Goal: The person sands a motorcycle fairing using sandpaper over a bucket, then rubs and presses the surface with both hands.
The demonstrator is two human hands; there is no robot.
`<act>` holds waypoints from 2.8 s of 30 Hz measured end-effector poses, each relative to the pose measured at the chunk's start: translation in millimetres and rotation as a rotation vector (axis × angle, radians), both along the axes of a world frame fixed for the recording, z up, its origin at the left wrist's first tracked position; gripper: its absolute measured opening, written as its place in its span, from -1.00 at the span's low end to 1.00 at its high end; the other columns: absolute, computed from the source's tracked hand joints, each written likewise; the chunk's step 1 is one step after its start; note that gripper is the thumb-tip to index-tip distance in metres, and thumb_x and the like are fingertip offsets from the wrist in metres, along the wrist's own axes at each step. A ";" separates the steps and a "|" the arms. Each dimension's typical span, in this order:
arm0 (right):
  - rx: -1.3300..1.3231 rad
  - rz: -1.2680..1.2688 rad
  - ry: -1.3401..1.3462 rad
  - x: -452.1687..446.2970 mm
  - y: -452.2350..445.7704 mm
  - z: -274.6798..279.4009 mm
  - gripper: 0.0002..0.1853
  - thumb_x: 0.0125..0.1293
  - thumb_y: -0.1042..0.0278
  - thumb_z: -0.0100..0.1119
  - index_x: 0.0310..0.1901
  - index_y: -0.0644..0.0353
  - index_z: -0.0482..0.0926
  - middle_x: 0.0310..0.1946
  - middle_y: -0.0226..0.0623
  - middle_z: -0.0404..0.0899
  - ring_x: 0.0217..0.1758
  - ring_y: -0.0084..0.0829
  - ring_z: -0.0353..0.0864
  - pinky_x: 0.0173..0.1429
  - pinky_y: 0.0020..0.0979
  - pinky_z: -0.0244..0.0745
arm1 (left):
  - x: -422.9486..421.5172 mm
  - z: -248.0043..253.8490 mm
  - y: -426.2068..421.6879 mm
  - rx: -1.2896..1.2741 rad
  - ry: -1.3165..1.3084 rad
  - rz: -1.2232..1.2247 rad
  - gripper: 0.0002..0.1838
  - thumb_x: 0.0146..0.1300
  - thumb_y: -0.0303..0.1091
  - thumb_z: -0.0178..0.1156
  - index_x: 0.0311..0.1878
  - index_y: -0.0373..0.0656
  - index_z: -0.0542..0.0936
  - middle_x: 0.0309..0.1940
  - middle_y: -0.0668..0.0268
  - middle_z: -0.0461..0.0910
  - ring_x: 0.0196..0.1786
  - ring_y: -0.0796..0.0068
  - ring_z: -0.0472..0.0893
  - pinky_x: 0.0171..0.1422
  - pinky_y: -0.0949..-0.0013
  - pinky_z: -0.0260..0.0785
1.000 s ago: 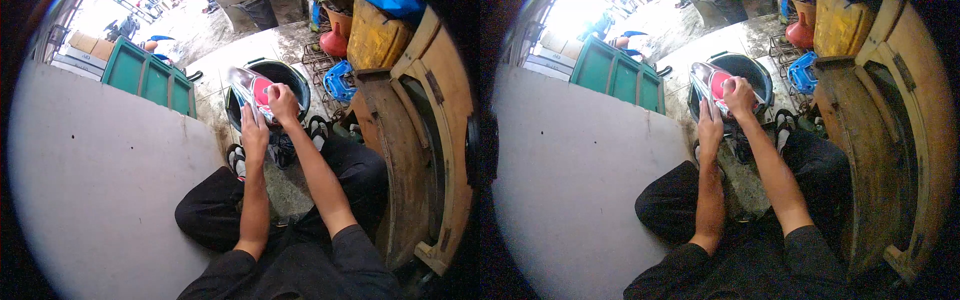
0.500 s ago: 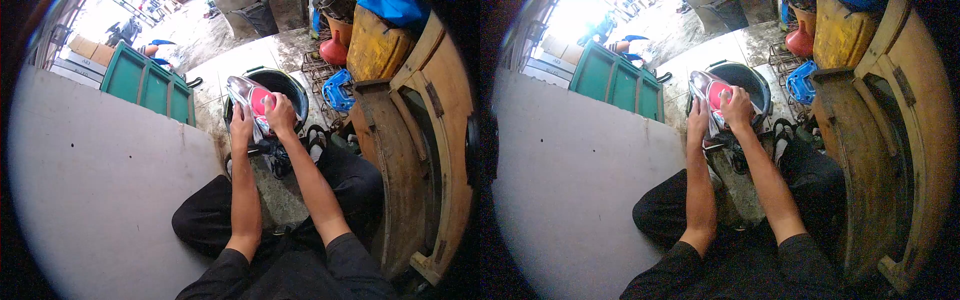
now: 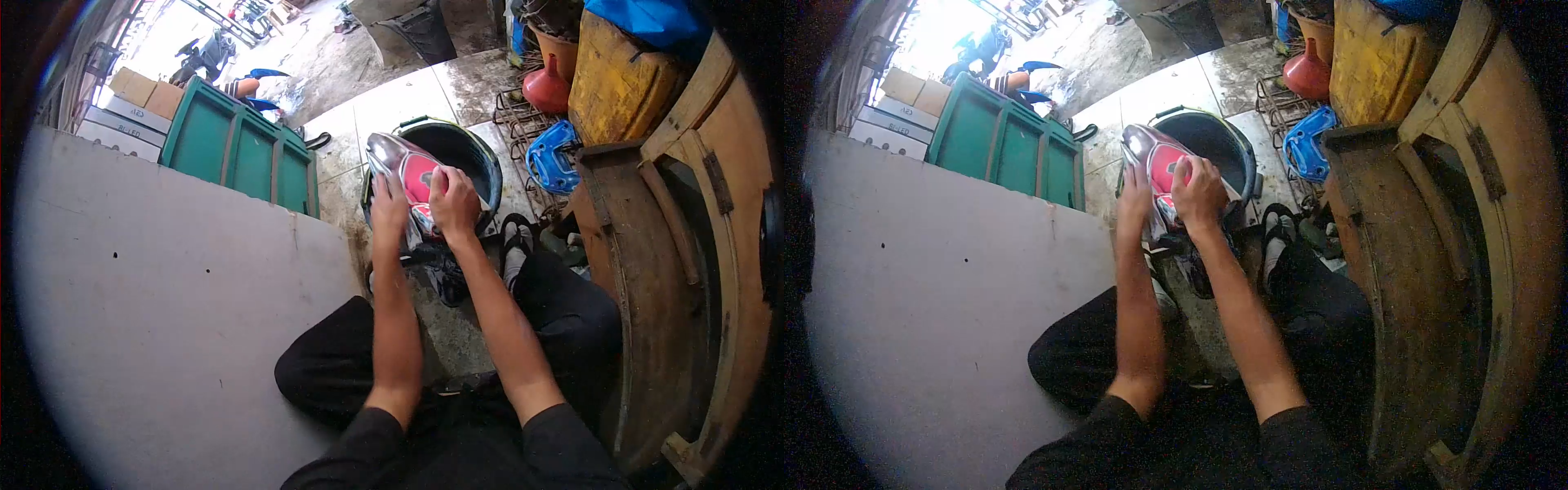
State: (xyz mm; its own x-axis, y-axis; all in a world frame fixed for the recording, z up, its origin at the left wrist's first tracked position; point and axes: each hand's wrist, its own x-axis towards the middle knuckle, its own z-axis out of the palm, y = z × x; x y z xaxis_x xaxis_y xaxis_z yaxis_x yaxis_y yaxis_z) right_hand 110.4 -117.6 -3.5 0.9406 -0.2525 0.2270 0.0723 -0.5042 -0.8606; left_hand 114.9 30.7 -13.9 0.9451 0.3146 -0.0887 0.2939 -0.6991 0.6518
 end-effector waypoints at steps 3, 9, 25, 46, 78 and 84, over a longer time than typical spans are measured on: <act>0.077 -0.059 -0.075 -0.4 1.2 5.1 -0.64 0.53 0.11 -0.05 -0.20 0.21 0.65 -0.24 -0.05 0.68 -0.13 0.07 0.66 -0.02 0.01 0.55 | 43.2 21.9 0.4 0.046 -0.018 -0.034 -0.32 0.56 0.07 -0.37 0.54 -0.17 0.25 0.56 -0.15 0.10 0.55 -0.16 0.20 0.62 -0.02 0.04; 0.126 -0.057 -0.019 -2.3 -1.1 10.3 -0.62 0.55 0.11 -0.07 -0.26 0.22 0.60 -0.30 -0.03 0.65 -0.21 0.09 0.65 -0.16 0.05 0.50 | 78.4 17.9 9.4 0.188 0.063 -0.066 -0.31 0.54 0.12 -0.36 0.56 -0.07 0.24 0.59 -0.04 0.08 0.56 -0.19 0.20 0.63 -0.03 0.01; 0.166 -0.100 -0.071 -0.2 -0.9 13.9 -0.58 0.59 0.17 -0.12 -0.34 0.30 0.55 -0.37 0.05 0.60 -0.28 0.14 0.60 -0.20 0.01 0.44 | 160.3 -19.3 52.4 0.302 0.143 -0.130 -0.42 0.53 -0.06 -0.31 0.44 -0.12 0.39 0.44 -0.05 0.36 0.44 -0.14 0.40 0.53 -0.06 0.20; 0.088 -0.085 -0.071 3.3 0.1 5.5 -0.58 0.57 0.16 -0.09 -0.38 0.30 0.54 -0.39 0.07 0.61 -0.28 0.17 0.60 -0.20 0.05 0.43 | 104.2 0.3 39.7 0.078 0.042 0.093 -0.32 0.50 0.07 -0.18 0.51 -0.18 0.30 0.51 -0.06 0.25 0.48 -0.10 0.35 0.56 0.05 0.18; -0.039 -0.018 0.011 2.5 -0.5 9.0 -0.53 0.58 0.09 -0.12 -0.23 0.31 0.67 -0.27 0.03 0.67 -0.16 0.08 0.66 -0.04 -0.04 0.49 | 87.3 40.4 40.2 -0.017 0.210 0.025 -0.26 0.43 0.21 -0.08 0.47 -0.13 0.37 0.47 -0.07 0.31 0.45 -0.05 0.41 0.50 0.06 0.26; 0.005 0.003 0.016 0.4 -1.6 9.3 -0.53 0.57 0.08 -0.07 -0.22 0.32 0.70 -0.24 0.02 0.70 -0.13 0.04 0.68 -0.02 -0.08 0.51 | 112.4 5.9 55.4 -0.056 0.072 0.049 -0.30 0.44 0.18 -0.08 0.43 -0.15 0.41 0.48 0.06 0.34 0.46 -0.02 0.41 0.52 -0.01 0.24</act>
State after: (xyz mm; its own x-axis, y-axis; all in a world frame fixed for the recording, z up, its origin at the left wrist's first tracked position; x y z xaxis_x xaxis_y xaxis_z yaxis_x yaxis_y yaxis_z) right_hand 110.8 -119.2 5.9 0.9448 -0.2507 0.2111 0.0605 -0.4994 -0.8642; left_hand 227.3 86.1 -8.0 0.9193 0.3526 -0.1750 0.3743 -0.6458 0.6654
